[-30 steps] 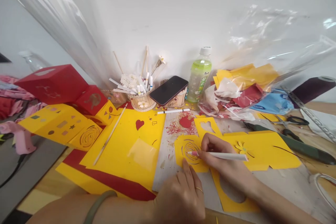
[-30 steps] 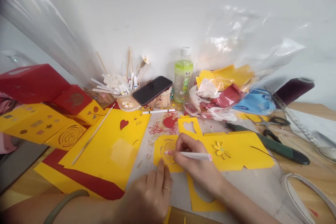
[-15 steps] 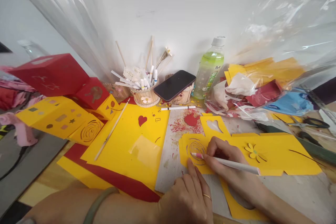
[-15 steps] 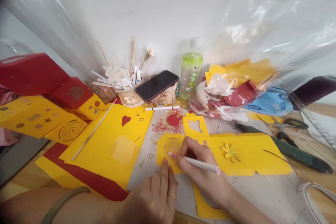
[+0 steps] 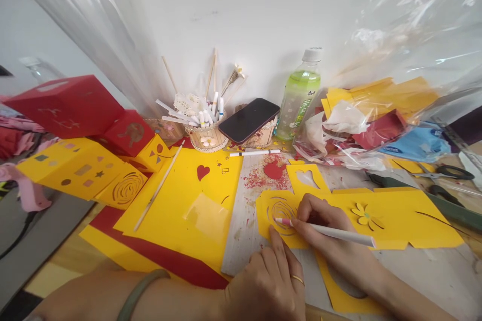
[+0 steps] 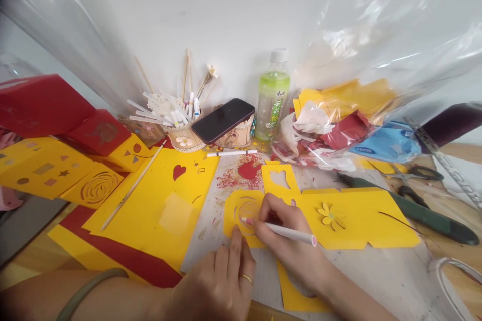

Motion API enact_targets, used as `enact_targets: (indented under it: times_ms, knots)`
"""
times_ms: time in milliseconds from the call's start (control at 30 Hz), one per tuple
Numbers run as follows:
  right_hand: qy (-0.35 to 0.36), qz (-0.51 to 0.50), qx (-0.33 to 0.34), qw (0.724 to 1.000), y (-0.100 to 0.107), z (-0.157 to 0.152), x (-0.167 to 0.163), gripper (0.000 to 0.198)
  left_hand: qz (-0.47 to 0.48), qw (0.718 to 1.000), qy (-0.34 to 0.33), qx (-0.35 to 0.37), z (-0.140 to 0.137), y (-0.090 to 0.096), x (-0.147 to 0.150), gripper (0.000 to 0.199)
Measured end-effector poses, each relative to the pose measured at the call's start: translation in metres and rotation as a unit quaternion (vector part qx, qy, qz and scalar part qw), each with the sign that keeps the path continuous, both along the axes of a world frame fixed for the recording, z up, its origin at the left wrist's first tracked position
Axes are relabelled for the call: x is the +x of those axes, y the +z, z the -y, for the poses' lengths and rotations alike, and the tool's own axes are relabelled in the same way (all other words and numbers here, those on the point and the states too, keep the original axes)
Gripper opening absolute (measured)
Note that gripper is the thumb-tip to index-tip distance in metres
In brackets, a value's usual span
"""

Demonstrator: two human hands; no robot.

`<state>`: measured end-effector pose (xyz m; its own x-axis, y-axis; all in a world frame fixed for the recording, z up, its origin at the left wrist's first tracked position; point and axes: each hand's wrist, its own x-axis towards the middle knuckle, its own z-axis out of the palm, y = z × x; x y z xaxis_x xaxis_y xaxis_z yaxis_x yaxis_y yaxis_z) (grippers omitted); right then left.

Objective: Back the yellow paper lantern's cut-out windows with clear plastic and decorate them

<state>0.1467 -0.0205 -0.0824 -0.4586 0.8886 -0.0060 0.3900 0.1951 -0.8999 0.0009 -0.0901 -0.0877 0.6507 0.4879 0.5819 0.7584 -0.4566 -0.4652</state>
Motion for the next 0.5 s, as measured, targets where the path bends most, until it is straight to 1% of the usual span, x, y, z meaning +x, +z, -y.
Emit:
enact_targets:
  times_ms: [167,500]
  knots:
    - [0.003,-0.009,-0.020,1.000,0.0001,-0.0015,0.0004,0.028,-0.007,1.000,-0.002,-0.002,-0.0015,0.0011,0.0001,0.017]
    - [0.009,0.017,-0.001,1.000,0.0030,-0.0012,0.0008,0.029,-0.008,1.000,0.001,0.000,0.0024,0.0013,0.0005,0.017]
